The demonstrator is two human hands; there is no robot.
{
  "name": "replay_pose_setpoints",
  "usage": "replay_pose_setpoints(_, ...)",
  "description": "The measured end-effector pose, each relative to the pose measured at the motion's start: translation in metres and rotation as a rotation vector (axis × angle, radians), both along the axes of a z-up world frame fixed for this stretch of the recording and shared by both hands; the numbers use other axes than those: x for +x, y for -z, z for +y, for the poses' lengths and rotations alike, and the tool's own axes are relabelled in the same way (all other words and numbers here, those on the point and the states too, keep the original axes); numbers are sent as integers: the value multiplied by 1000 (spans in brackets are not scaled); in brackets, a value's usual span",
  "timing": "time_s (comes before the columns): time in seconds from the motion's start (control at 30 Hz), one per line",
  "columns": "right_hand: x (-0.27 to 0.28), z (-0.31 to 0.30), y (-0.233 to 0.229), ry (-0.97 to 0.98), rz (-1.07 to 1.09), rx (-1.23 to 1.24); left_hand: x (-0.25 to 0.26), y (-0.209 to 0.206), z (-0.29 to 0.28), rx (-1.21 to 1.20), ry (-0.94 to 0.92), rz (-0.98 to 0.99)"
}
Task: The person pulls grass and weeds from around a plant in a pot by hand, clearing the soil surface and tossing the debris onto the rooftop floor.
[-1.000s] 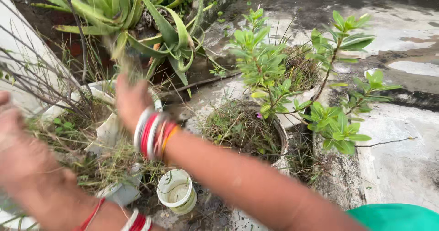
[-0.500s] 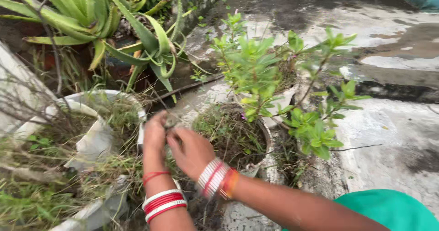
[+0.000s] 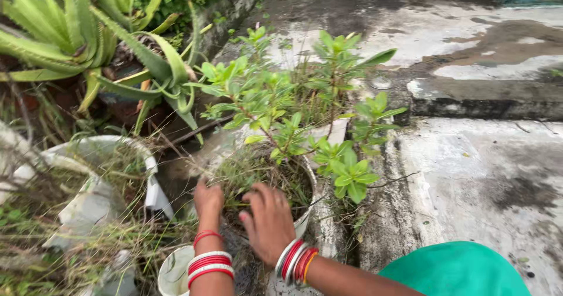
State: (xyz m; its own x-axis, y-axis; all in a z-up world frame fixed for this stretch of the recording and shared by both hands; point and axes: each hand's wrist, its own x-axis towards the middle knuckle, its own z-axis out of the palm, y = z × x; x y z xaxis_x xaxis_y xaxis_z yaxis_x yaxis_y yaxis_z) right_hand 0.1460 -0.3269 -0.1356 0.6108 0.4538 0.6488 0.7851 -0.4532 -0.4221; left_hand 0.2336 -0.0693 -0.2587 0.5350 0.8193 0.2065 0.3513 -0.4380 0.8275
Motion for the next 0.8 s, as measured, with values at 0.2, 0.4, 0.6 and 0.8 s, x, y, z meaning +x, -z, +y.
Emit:
replay_pose_setpoints(0.2, -6, -11, 3, -56, 82, -308, -4, 50, 12, -87, -35, 238)
replay_pose_setpoints(0.4, -6, -11, 46, -156, -137, -376, -37, 19, -18, 30, -2, 166)
replay_pose_setpoints(0.6, -11, -29, 70, -264, -199, -407, -88, 0, -63, -101, -185, 135)
replay_pose_setpoints(0.8, 31, -74, 56, -536, -415, -449, -122, -2, -131, -152, -396, 57)
